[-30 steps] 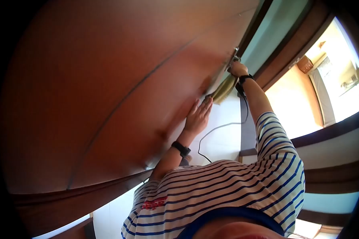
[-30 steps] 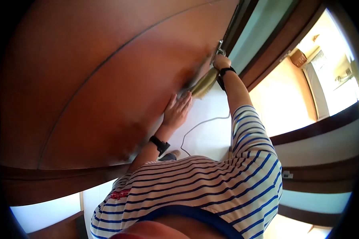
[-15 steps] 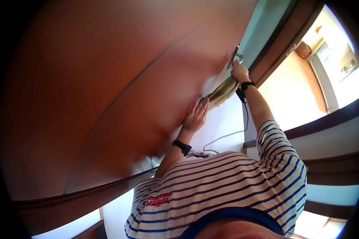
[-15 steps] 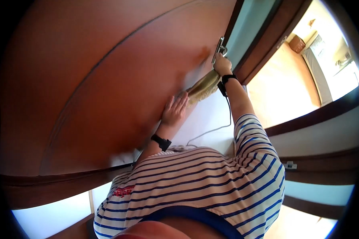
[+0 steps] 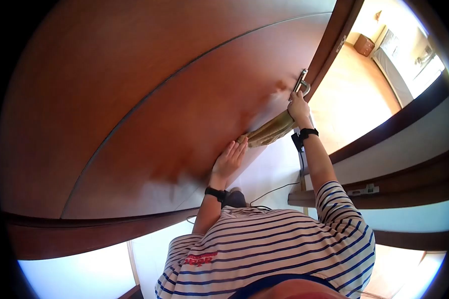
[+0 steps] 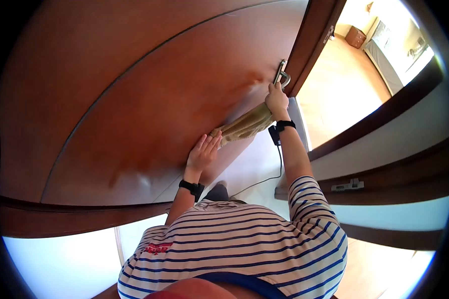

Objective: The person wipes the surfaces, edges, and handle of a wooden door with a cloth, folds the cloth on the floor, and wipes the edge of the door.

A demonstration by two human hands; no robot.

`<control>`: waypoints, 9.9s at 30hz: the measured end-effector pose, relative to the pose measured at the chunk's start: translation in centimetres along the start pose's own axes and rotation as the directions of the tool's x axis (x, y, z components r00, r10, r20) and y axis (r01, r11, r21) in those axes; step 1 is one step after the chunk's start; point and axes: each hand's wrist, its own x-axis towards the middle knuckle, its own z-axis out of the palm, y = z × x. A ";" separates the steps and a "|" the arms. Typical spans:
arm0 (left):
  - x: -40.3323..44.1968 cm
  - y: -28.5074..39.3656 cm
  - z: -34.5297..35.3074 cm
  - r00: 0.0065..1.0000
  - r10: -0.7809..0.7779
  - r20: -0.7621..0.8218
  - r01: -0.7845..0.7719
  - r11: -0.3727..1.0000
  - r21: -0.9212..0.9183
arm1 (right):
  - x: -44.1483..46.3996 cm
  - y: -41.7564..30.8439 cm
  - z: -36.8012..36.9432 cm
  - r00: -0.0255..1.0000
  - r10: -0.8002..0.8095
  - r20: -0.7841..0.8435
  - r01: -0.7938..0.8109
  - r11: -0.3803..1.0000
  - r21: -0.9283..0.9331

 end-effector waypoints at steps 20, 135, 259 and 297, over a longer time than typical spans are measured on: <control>0.8 -7.4 -0.3 0.946 0.322 -0.033 -0.299 0.828 -0.474 | -7.9 -2.8 -6.1 0.939 0.190 -0.287 -0.120 0.962 0.244; -71.0 -1.8 -83.9 -0.670 -0.582 -0.461 0.634 -0.772 0.054 | -91.3 -94.7 -23.7 -0.847 -0.440 -0.299 0.228 -0.808 0.543; -152.3 -26.8 -124.6 0.108 0.249 -0.962 0.809 -0.585 -0.061 | -181.1 -143.8 -26.9 -0.045 -0.239 -0.970 -0.599 -0.771 0.217; -167.1 -22.7 -109.5 -0.396 -0.181 -0.900 0.111 -0.983 0.149 | -194.7 -150.7 -4.7 0.113 0.051 -0.992 -0.440 -0.893 -0.096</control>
